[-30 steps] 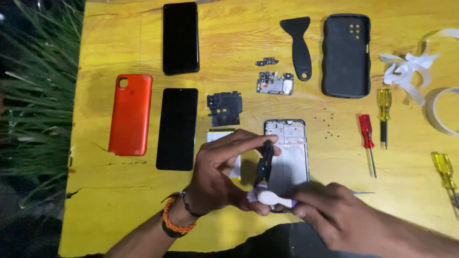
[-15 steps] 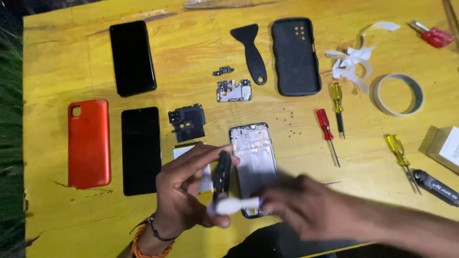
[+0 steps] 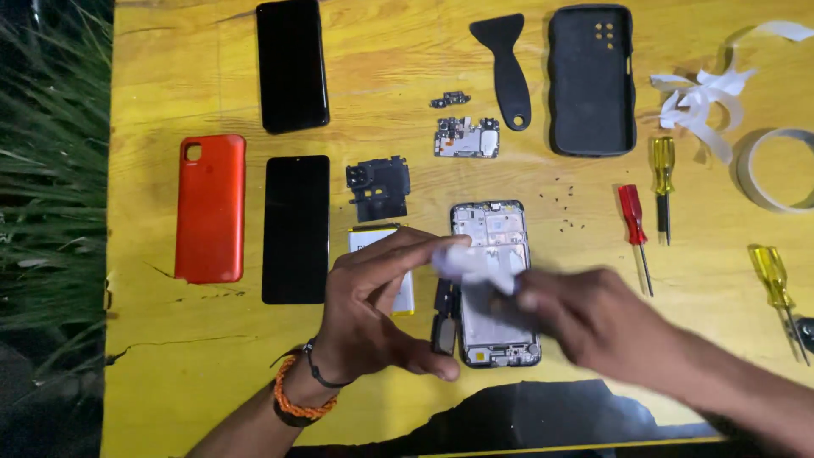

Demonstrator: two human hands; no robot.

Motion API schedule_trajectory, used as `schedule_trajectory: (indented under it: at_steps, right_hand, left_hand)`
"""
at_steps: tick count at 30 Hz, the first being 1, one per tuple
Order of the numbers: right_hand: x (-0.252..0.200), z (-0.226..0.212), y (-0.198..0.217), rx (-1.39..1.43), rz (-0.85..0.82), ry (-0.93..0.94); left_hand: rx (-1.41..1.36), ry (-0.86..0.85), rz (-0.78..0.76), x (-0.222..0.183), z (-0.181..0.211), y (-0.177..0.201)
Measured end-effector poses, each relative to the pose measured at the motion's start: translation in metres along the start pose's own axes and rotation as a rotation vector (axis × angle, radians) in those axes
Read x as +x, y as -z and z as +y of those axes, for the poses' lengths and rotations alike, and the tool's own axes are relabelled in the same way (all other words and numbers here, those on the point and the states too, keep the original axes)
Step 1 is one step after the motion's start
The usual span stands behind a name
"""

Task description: Cleaning internal smartphone components with a toothbrush

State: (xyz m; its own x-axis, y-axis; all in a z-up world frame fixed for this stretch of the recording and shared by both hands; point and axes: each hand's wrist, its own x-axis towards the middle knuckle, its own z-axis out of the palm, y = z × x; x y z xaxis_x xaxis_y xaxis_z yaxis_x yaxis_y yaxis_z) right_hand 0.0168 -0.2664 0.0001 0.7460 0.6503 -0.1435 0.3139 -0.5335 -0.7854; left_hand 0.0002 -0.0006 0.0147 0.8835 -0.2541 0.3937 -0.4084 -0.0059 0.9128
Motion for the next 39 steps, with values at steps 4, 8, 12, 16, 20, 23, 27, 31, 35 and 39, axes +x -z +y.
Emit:
schedule_trajectory:
  at_steps: [4, 8, 12, 16, 20, 23, 27, 31, 35, 39]
  right_hand:
    - [-0.011, -0.017, -0.007, 0.087, -0.031, 0.102]
    - [-0.003, -0.002, -0.008, -0.010, 0.005, 0.099]
    - [-0.025, -0.022, -0.014, -0.032, -0.268, -0.234]
    - [0.002, -0.012, 0.008, -0.024, 0.169, 0.022]
    - [-0.003, -0.036, -0.002, 0.673, 0.057, -0.113]
    - [-0.009, -0.031, -0.012, 0.751, 0.038, -0.076]
    - [-0.013, -0.018, -0.018, 0.851, 0.251, -0.305]
    - [-0.011, -0.026, -0.019, 0.561, 0.309, -0.249]
    - [-0.008, -0.032, -0.021, 0.387, 0.355, -0.223]
    - [-0.003, -0.033, -0.022, 0.274, 0.396, -0.175]
  left_hand:
    - [-0.129, 0.039, 0.009, 0.002, -0.005, 0.000]
    - [-0.073, 0.053, -0.024, -0.002, 0.001, 0.002]
    - [-0.089, 0.015, -0.030, 0.004, 0.005, 0.002]
    - [-0.025, 0.000, -0.009, 0.003, 0.005, -0.002]
    - [0.241, -0.213, -0.062, 0.001, 0.011, -0.010]
    - [0.311, -0.245, -0.123, 0.002, 0.014, -0.011]
    - [0.477, -0.200, -0.176, 0.001, 0.013, -0.006]
    - [0.687, -0.386, -0.129, 0.007, 0.021, -0.012]
    - [0.820, -0.376, -0.167, 0.005, 0.024, -0.016]
    - [0.804, -0.396, -0.165, 0.001, 0.019, -0.018]
